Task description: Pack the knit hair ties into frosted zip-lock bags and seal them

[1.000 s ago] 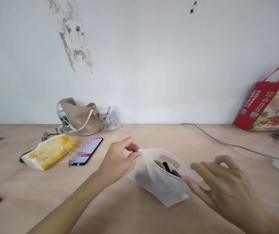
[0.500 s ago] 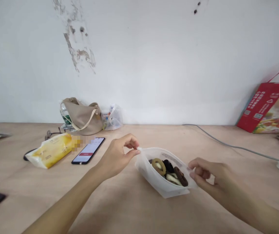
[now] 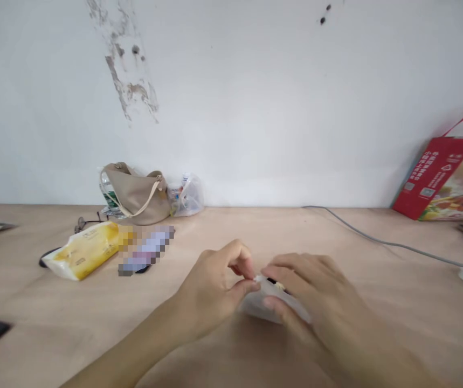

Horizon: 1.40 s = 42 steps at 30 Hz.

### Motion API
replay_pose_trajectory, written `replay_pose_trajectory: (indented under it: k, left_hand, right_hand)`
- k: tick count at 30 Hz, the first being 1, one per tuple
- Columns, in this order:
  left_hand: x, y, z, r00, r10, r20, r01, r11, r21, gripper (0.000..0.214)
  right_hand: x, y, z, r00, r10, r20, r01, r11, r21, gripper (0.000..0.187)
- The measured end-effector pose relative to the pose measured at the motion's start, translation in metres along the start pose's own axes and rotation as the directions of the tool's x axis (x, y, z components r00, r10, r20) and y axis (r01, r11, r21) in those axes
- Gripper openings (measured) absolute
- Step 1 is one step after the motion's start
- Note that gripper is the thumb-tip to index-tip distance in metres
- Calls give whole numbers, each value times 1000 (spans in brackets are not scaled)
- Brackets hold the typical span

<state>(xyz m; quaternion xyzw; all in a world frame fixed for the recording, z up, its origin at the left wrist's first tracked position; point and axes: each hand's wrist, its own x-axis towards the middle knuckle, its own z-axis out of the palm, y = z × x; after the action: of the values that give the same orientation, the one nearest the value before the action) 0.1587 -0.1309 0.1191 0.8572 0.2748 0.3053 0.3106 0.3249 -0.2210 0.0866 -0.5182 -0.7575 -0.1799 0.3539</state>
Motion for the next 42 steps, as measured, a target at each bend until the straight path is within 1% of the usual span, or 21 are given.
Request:
replay_pose_trajectory:
  k: [3,6,9,12,15,18,20,22,23,24,26,27,28,29,30,31,33,35,37,39,42]
  left_hand:
    - [-5,5,0,998,-5,57,2,999,53,12]
    - [-6,4,-4,997,-13,82,5,995,98,17]
    - [-3,-9,-14,1000,-24,4,23,994,111,16]
    - [4,-28,-27,994,-60,-96,67,995,73,16]
    - [8,-45,-35,990,-67,-128,75,995,59,19]
    - [6,-53,-40,993,-54,-105,66,992,111,16]
    - [0,-52,-40,997,-71,-18,73,982,173,12]
    - [-8,-46,-34,995,-56,86,33,970,242,9]
    - [-11,-41,-27,993,-17,120,-16,964,266,17]
    - [-15,-36,-16,989,74,126,-109,949,297,33]
    - [-20,-26,14,946,312,92,-324,881,343,44]
    - [-22,-22,31,896,429,110,-436,808,396,46]
    - [-22,-20,49,843,527,105,-509,720,471,39]
    - [-21,-19,66,766,630,125,-582,598,552,26]
    - [-20,-19,81,714,691,115,-588,502,635,12]
    - [-18,-20,93,688,716,118,-576,439,690,5]
    - [-15,-24,107,631,769,108,-574,369,731,16]
    - [-15,-28,113,591,803,73,-588,367,721,22]
    - [-19,-31,115,567,823,18,-601,399,693,27]
    - [-25,-33,118,563,826,-27,-612,439,658,31]
    - [-34,-35,122,616,784,-76,-605,532,593,38]
  right_hand:
    - [7,-13,15,998,-43,35,44,998,-52,15]
    - [6,-6,17,996,-56,67,61,995,-75,14]
    - [-5,21,6,995,-39,90,52,988,-143,20]
    - [-21,55,-8,994,7,107,27,951,-309,28]
    - [-38,75,-18,995,13,94,26,917,-399,31]
    - [-53,73,-24,997,40,72,-11,927,-374,33]
    - [-62,65,-24,986,98,138,-59,964,-261,31]
    - [-68,60,-20,934,237,269,-218,971,-99,24]
    - [-69,59,-16,882,330,336,-344,939,-18,25]
    - [-69,61,-10,817,427,386,-482,874,53,28]
    - [-66,67,4,661,603,447,-726,664,179,37]
    - [-63,71,13,589,656,472,-802,546,243,40]
    - [-60,74,21,532,679,506,-847,441,298,41]
    - [-56,78,30,492,685,538,-870,362,335,41]
    - [-53,80,37,469,674,570,-881,312,356,40]
    - [-50,81,43,467,652,597,-882,293,369,39]
    - [-47,81,51,495,619,610,-867,310,390,36]
    - [-48,80,56,527,604,598,-849,332,412,33]
    - [-51,81,60,555,609,566,-830,366,421,31]
    - [-55,85,64,588,617,523,-808,422,411,28]
    - [-59,93,64,652,609,452,-758,532,376,24]
